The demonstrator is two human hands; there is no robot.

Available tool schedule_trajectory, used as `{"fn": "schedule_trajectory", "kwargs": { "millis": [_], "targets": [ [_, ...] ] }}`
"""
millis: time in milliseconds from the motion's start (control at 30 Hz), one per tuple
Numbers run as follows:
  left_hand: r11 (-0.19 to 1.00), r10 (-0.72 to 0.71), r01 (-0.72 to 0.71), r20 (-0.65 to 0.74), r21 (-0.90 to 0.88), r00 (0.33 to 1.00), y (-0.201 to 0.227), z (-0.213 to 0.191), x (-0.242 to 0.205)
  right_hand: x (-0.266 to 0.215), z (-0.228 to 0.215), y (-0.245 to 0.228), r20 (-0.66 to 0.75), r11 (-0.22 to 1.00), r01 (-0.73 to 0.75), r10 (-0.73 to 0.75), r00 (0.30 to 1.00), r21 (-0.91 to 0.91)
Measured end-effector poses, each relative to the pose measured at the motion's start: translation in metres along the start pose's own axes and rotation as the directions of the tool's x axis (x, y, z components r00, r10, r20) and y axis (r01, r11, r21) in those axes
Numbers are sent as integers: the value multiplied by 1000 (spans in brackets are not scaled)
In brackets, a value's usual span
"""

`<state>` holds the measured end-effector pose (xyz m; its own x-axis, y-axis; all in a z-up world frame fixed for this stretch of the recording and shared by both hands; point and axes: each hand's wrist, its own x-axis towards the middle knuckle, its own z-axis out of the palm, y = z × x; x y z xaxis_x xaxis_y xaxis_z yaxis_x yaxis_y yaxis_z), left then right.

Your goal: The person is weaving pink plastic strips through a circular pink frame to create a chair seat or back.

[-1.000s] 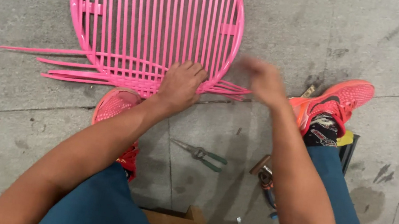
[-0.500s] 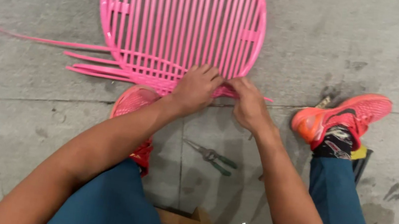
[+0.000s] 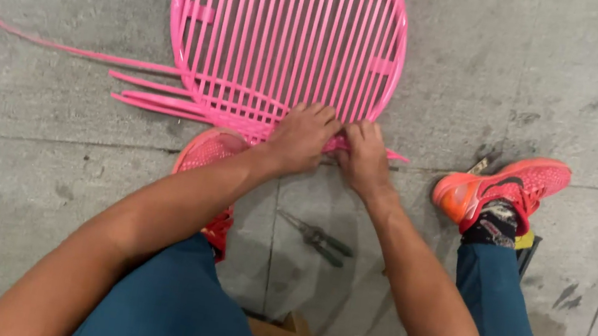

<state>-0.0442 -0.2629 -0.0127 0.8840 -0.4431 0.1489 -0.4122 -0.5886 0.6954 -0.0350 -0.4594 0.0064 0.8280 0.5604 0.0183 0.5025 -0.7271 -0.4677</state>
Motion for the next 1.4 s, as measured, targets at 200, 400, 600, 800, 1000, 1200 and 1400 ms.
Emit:
{"fn": "schedule_trajectory", "kwargs": {
  "millis": [200, 400, 600, 800, 1000, 1200, 1400],
  "targets": [
    [1000, -18, 19, 23, -7, 1000, 0, 5, 6, 4, -8, -5, -30, 1000, 7, -7, 1000, 24],
    [995, 36, -33, 27, -98, 999, -19, -6, 1, 11, -21, -18, 58, 997, -58, 60, 997, -42],
    [993, -113, 113, -3, 45, 994, -62, -67, -29, 28, -12, -49, 156, 996, -78, 84, 984, -48],
    [958, -158, 144, 37, 248, 987, -80, -88, -38, 47, 8, -88, 160, 986, -81, 105, 982, -146],
    [956, -257, 224, 167, 190, 952, -81, -85, -34, 49, 14, -87, 181, 963, -148, 191, 965, -226],
    [942, -313, 271, 230, 196, 922, -73, -90, -36, 47, 17, -81, 201, 969, -147, 187, 962, -196],
    [927, -362, 309, 288, 214, 886, -67, -95, -35, 46, 14, -82, 195, 975, -156, 186, 963, -157]
  ]
}}
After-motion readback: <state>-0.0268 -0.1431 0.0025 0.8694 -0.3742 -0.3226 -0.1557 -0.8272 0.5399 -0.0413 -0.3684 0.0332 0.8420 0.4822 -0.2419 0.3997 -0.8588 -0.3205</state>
